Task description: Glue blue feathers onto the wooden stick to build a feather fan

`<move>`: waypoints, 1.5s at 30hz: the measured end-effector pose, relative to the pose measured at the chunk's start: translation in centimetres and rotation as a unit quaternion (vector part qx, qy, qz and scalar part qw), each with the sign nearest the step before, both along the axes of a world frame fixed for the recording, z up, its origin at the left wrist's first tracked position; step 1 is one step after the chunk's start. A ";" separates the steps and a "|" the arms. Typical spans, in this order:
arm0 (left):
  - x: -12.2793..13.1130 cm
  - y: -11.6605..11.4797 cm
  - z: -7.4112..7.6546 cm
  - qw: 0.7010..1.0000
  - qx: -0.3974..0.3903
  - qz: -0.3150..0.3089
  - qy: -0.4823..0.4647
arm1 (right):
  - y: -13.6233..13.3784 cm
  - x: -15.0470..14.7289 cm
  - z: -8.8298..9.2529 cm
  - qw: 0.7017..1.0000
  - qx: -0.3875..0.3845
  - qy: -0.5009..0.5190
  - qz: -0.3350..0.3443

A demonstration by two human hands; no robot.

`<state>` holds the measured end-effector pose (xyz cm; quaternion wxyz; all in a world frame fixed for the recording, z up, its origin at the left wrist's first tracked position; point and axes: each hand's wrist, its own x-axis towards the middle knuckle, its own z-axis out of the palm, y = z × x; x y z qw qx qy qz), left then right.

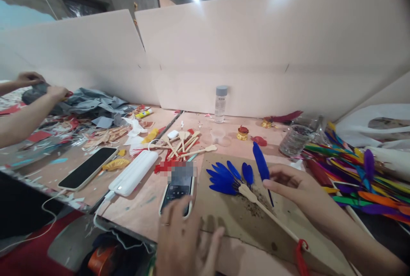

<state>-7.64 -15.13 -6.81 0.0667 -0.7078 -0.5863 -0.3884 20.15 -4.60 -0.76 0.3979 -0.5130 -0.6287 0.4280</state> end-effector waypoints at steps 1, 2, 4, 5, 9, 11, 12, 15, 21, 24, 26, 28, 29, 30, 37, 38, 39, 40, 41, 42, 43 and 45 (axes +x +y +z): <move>1.2 -0.1 -0.1 0.997 -0.035 -0.066 -0.030 | 0.1 0.2 -0.2 0.999 -0.027 0.006 0.018; 2.3 -0.2 -0.2 0.985 -0.095 -0.129 -0.067 | 0.2 0.4 -0.4 0.998 -0.054 0.005 0.041; 4.2 0.1 -0.4 0.947 -0.199 -0.168 -0.187 | 0.4 0.9 -0.7 0.988 -0.113 -0.002 0.102; 4.9 0.5 -0.5 0.921 -0.244 -0.172 -0.249 | 0.5 1.2 -0.8 0.982 -0.137 -0.003 0.130; 6.0 2.5 0.1 0.755 -0.366 -0.226 -0.495 | 0.6 1.7 -0.8 0.963 -0.206 0.032 0.173; 6.0 3.6 0.8 0.671 -0.403 -0.233 -0.577 | 0.5 1.7 -0.7 0.953 -0.238 0.069 0.172; 6.0 4.1 1.1 0.645 -0.409 -0.225 -0.605 | 0.5 1.5 -0.7 0.948 -0.251 0.087 0.173; 6.2 5.3 1.8 0.602 -0.416 -0.226 -0.643 | 0.4 1.0 -0.8 0.934 -0.269 0.131 0.193; 6.9 7.5 2.2 0.627 -0.450 -0.186 -0.609 | 0.3 -0.1 -1.4 0.929 -0.256 0.178 0.200; 6.9 8.7 2.0 0.650 -0.463 -0.161 -0.581 | 0.1 -0.4 -1.6 0.930 -0.241 0.185 0.208; 7.0 9.4 1.9 0.665 -0.464 -0.151 -0.566 | -0.1 -0.5 -1.5 0.931 -0.233 0.188 0.210; 7.1 9.8 1.8 0.681 -0.459 -0.141 -0.553 | -0.3 -0.6 -1.2 0.938 -0.215 0.179 0.206; 7.2 10.0 1.9 0.687 -0.456 -0.139 -0.549 | -0.4 -0.6 -1.0 0.940 -0.208 0.173 0.206; 7.3 10.1 1.9 0.692 -0.451 -0.139 -0.547 | -0.4 -0.6 -0.8 0.942 -0.204 0.167 0.209; 7.4 10.6 3.7 0.698 -0.385 -0.167 -0.581 | -0.8 1.1 2.5 0.956 -0.115 0.227 0.149; 7.4 10.6 4.2 0.696 -0.372 -0.178 -0.588 | -0.9 1.5 3.1 0.957 -0.097 0.241 0.128; 7.4 10.6 4.7 0.692 -0.361 -0.193 -0.595 | -1.1 1.9 3.8 0.958 -0.077 0.254 0.108; 7.4 10.6 5.3 0.687 -0.354 -0.209 -0.600 | -1.2 2.3 4.5 0.958 -0.056 0.267 0.087; 7.5 10.6 5.8 0.678 -0.347 -0.235 -0.603 | -1.5 2.6 5.2 0.957 -0.034 0.280 0.067; 7.6 10.6 6.3 0.666 -0.341 -0.270 -0.606 | -1.7 2.9 5.9 0.955 -0.012 0.293 0.045; 7.7 10.7 6.8 0.657 -0.335 -0.303 -0.604 | -2.0 3.2 6.6 0.953 0.007 0.302 0.022; 8.0 10.9 7.6 0.646 -0.324 -0.355 -0.593 | -2.5 3.7 7.8 0.950 0.038 0.309 -0.025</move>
